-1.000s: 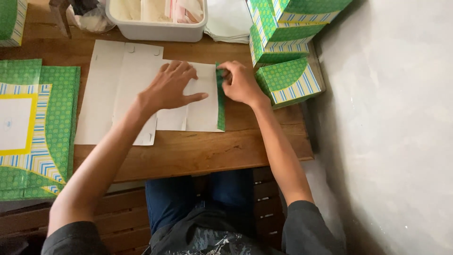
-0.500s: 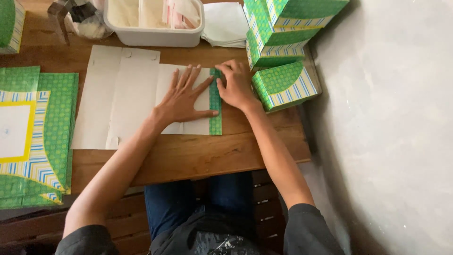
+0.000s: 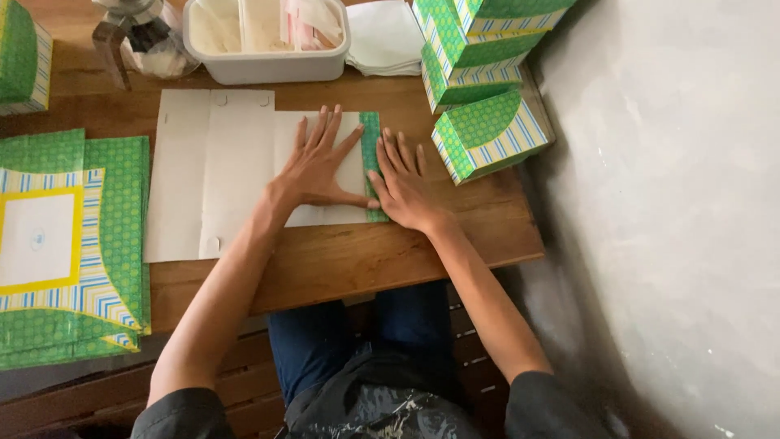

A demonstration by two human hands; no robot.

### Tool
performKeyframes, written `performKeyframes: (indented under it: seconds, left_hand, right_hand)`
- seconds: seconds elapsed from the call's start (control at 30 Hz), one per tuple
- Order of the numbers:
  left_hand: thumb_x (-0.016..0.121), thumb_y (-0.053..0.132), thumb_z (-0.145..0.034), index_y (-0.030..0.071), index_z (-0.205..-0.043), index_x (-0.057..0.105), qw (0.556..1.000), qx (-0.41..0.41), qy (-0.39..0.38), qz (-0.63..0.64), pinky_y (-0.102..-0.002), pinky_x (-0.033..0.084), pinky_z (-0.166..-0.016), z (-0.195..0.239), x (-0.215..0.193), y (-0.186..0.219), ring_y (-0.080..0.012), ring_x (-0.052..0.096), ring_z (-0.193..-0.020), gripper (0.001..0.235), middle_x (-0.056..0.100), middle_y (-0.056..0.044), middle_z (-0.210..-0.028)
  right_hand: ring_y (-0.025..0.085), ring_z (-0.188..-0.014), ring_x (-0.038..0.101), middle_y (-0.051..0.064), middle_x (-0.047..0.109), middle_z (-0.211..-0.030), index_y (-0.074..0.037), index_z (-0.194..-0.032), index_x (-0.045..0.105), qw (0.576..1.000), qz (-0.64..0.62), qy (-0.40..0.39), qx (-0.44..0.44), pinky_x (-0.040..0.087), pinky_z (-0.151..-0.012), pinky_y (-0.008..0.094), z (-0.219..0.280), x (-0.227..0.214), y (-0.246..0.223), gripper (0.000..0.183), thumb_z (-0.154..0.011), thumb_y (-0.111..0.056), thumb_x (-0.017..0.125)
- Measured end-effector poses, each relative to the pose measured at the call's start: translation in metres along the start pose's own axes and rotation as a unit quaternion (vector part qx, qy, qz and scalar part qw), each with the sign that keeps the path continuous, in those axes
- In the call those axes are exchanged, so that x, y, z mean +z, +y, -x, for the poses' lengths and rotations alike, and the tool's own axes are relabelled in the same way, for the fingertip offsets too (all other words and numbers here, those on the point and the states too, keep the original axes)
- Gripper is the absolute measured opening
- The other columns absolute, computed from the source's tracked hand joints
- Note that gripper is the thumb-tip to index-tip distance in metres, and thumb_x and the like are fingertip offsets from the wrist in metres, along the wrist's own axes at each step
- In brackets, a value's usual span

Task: The person assembles small decorative boxes by folding flat cardboard pieces and attaching patterned paper strips. They fold the cardboard along pre-scored lines, align and press down green patterned strips on the edges, and flip the pieces to continue folding. Completed boxes are stacked nearby.

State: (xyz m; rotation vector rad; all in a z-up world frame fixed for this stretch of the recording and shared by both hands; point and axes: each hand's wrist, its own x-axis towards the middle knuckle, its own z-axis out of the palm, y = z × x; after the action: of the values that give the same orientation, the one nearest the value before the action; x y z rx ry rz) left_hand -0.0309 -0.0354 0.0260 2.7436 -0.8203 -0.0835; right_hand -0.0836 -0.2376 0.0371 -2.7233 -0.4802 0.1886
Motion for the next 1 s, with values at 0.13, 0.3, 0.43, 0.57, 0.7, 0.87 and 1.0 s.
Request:
performKeyframes:
  seconds: [0.13,0.3,0.43,0.57,0.7,0.87,1.0]
  left_hand:
    - [0.047,0.094,-0.074,0.027,-0.163,0.027,1.0,-0.005,0.002,0.008,-0.064,0.004,-0.126,-0.005,0.011,-0.003,-0.0383,0.001,-0.158,0.113,0.006,-0.02,-0.172]
    - [0.031,0.07,-0.103,0.029,-0.161,0.035,0.999,-0.028,0.032,0.024,-0.063,0.003,-0.124,-0.008,0.017,-0.004,-0.036,0.005,-0.158,0.072,0.013,-0.017,-0.171]
    - [0.036,0.071,-0.1,0.03,-0.161,0.034,0.999,-0.029,0.029,0.012,-0.062,0.002,-0.124,-0.008,0.016,-0.004,-0.0352,0.004,-0.159,0.074,0.014,-0.017,-0.171]
    - [0.039,0.068,-0.101,0.027,-0.161,0.036,0.999,-0.018,0.044,0.014,-0.064,0.004,-0.124,-0.006,0.017,-0.004,-0.0379,0.005,-0.158,0.072,0.014,-0.019,-0.171]
    - [0.038,0.067,-0.102,0.026,-0.161,0.035,0.999,-0.008,0.052,0.011,-0.066,0.004,-0.123,-0.006,0.017,-0.003,-0.04,0.005,-0.158,0.072,0.014,-0.021,-0.17]
    - [0.037,0.065,-0.103,0.026,-0.162,0.034,0.999,-0.014,0.041,0.013,-0.064,0.002,-0.124,-0.004,0.012,0.0,-0.0389,0.004,-0.158,0.07,0.013,-0.02,-0.171]
    - [0.033,0.065,-0.104,0.025,-0.162,0.033,0.999,-0.019,0.024,0.019,-0.065,0.002,-0.123,-0.001,0.007,0.004,-0.0388,0.002,-0.158,0.07,0.013,-0.019,-0.171]
  right_hand:
    - [0.036,-0.157,0.005,0.014,0.01,-0.171,-0.007,-0.163,0.021,1.0,0.026,0.016,-0.003,-0.001,-0.124,0.059,0.04,0.005,-0.004,0.063,-0.113,-0.046,0.022]
    - [0.036,-0.156,0.007,0.013,0.015,-0.17,-0.015,-0.163,0.027,0.997,0.039,0.051,-0.034,-0.001,-0.121,0.061,0.088,0.006,-0.019,0.055,-0.113,-0.037,0.026]
    - [0.035,-0.156,0.008,0.014,0.018,-0.169,-0.015,-0.161,0.034,0.995,0.03,0.082,-0.046,-0.001,-0.121,0.06,0.104,0.018,-0.021,0.053,-0.113,-0.036,0.03]
    - [0.035,-0.156,0.009,0.013,0.019,-0.169,-0.015,-0.161,0.034,0.996,-0.008,0.079,-0.027,-0.002,-0.121,0.06,0.101,0.018,-0.023,0.053,-0.113,-0.036,0.029]
    - [0.036,-0.155,0.011,0.014,0.021,-0.169,-0.016,-0.159,0.038,0.998,-0.022,0.066,-0.01,0.002,-0.121,0.061,0.092,0.012,-0.021,0.052,-0.113,-0.036,0.026]
    - [0.04,-0.154,0.015,0.016,0.021,-0.168,-0.017,-0.158,0.04,0.999,0.009,0.047,0.007,0.008,-0.12,0.065,0.069,0.002,-0.022,0.052,-0.111,-0.037,0.028]
    - [0.042,-0.155,0.014,0.015,0.019,-0.169,-0.02,-0.159,0.037,0.999,0.016,0.042,0.019,0.009,-0.12,0.067,0.048,0.001,-0.018,0.051,-0.111,-0.035,0.028]
